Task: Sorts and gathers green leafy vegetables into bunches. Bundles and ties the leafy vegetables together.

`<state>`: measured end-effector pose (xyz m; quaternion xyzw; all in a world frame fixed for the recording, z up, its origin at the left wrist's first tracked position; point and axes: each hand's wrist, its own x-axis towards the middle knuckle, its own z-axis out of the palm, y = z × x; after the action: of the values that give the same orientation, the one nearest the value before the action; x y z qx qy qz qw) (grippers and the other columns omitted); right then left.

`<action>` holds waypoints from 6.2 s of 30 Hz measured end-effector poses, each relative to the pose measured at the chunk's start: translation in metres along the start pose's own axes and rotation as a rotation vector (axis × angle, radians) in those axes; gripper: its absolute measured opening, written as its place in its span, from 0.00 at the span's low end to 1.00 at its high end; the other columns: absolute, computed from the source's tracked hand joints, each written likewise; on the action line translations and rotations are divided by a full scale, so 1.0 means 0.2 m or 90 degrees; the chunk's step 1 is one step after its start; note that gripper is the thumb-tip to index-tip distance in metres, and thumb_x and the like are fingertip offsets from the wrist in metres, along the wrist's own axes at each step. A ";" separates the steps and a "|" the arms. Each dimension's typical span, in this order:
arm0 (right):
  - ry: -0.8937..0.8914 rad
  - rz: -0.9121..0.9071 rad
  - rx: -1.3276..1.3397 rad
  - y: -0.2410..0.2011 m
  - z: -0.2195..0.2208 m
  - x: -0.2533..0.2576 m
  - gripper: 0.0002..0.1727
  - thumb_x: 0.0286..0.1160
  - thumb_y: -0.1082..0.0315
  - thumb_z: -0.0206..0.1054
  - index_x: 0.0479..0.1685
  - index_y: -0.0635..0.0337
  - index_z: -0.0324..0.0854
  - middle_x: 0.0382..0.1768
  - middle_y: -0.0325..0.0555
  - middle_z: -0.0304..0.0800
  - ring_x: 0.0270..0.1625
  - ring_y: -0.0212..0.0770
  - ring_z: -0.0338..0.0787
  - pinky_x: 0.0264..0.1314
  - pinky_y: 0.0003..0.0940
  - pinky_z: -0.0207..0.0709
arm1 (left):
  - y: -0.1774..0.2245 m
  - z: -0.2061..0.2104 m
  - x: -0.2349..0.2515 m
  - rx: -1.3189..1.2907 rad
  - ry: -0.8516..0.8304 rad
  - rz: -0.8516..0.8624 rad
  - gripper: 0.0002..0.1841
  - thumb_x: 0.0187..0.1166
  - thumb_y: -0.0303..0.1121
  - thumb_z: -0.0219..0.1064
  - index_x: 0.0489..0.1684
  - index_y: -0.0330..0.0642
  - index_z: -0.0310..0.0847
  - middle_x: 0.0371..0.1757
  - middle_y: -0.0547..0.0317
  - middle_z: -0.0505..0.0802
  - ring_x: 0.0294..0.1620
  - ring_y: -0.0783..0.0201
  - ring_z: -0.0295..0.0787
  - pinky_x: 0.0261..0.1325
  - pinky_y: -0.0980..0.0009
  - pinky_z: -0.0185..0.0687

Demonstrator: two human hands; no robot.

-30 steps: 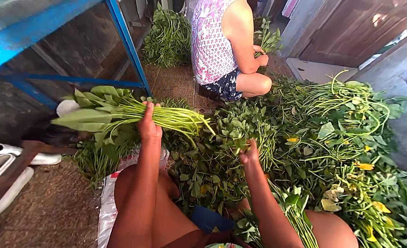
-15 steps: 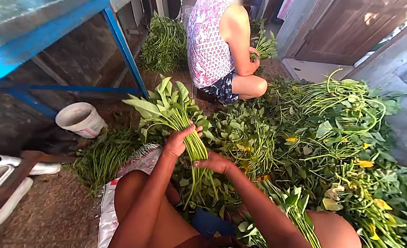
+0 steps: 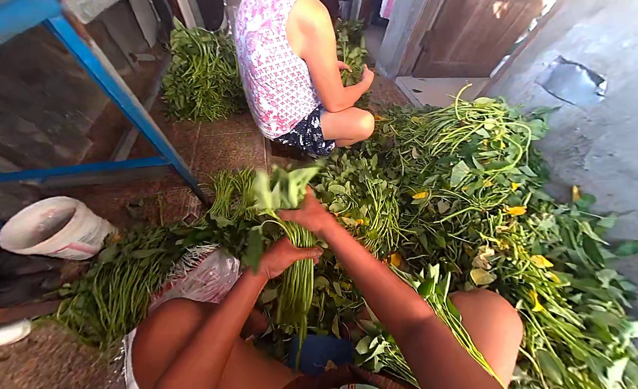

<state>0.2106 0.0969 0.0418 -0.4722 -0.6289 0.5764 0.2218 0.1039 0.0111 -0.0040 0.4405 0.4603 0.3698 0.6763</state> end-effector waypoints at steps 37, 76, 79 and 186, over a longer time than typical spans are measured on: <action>0.228 -0.005 -0.208 0.37 -0.17 0.07 0.18 0.79 0.68 0.67 0.65 0.65 0.83 0.41 0.53 0.92 0.43 0.47 0.90 0.54 0.46 0.82 | 0.11 -0.14 0.20 -0.130 0.445 0.088 0.09 0.80 0.23 0.69 0.53 0.31 0.81 0.39 0.52 0.93 0.38 0.64 0.93 0.49 0.69 0.90; 0.068 0.080 0.156 0.50 -0.07 -0.26 0.22 0.93 0.66 0.35 0.33 0.61 0.72 0.19 0.36 0.70 0.19 0.30 0.71 0.24 0.25 0.70 | 0.14 -0.37 -0.01 -0.305 0.668 0.232 0.17 0.79 0.27 0.72 0.63 0.37 0.78 0.47 0.52 0.92 0.44 0.60 0.92 0.51 0.62 0.91; 0.286 0.205 0.613 0.46 -0.11 -0.13 0.18 0.93 0.63 0.38 0.31 0.54 0.65 0.13 0.32 0.67 0.11 0.28 0.66 0.11 0.22 0.62 | 0.15 -0.40 0.00 -0.333 0.734 0.320 0.15 0.82 0.27 0.67 0.64 0.36 0.74 0.46 0.55 0.90 0.44 0.62 0.90 0.52 0.62 0.89; 0.098 -0.127 -0.184 0.35 -0.06 -0.13 0.56 0.66 0.43 0.76 0.90 0.68 0.55 0.85 0.72 0.62 0.87 0.66 0.64 0.88 0.60 0.60 | 0.18 -0.36 -0.10 -0.291 0.495 0.409 0.14 0.78 0.23 0.71 0.57 0.42 0.78 0.44 0.59 0.93 0.43 0.64 0.93 0.53 0.64 0.92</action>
<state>0.2557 0.0737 -0.0146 -0.4774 -0.7298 0.4175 0.2553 0.0255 0.0236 0.0213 0.2319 0.4267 0.7834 0.3879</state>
